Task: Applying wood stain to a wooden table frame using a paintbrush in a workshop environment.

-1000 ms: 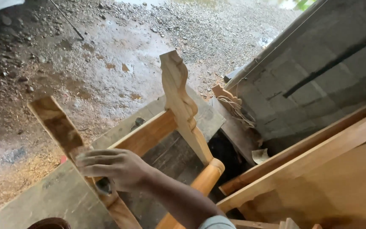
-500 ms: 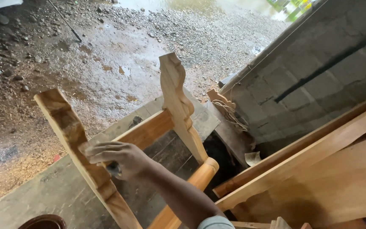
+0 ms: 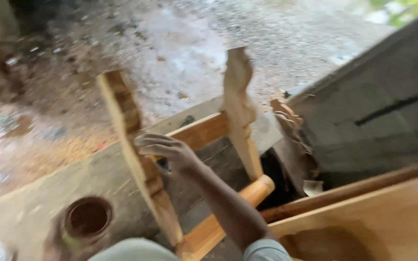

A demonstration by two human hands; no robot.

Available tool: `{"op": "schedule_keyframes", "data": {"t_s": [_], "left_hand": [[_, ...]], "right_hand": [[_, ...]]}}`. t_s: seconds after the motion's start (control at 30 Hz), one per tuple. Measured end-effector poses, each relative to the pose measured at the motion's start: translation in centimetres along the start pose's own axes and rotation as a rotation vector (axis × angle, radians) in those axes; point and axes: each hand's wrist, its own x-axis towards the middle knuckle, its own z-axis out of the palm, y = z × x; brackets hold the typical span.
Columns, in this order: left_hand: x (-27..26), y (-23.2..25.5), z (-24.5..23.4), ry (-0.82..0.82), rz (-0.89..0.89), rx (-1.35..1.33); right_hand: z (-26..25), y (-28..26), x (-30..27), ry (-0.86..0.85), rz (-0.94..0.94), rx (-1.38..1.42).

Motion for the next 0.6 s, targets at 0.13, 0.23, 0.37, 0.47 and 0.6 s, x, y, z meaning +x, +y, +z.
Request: {"op": "schedule_keyframes", "data": {"t_s": [0.13,0.23,0.37,0.47,0.6], "left_hand": [[2.4,2.7,-0.8,0.027,0.159,0.108],[2.4,3.5,-1.4,0.006,0.286,0.081],[2.5,3.2,-1.4,-0.019,0.234,0.108],[2.4,2.6,-1.2,-0.03,0.253,0.063],[2.8,2.1,-1.1,-0.053,0.339,0.058]], "right_hand": [[-1.0,-0.3,-0.8,-0.254,0.192,-0.009],[-3.9,-3.8,2.3,-0.406,0.424,-0.062],[-3.4,-1.6,2.6,-0.384,0.31,0.04],[-2.8,-0.2,3.2,-0.344,0.422,0.003],[-2.7,3.2,2.7,-0.166,0.153,-0.157]]}}
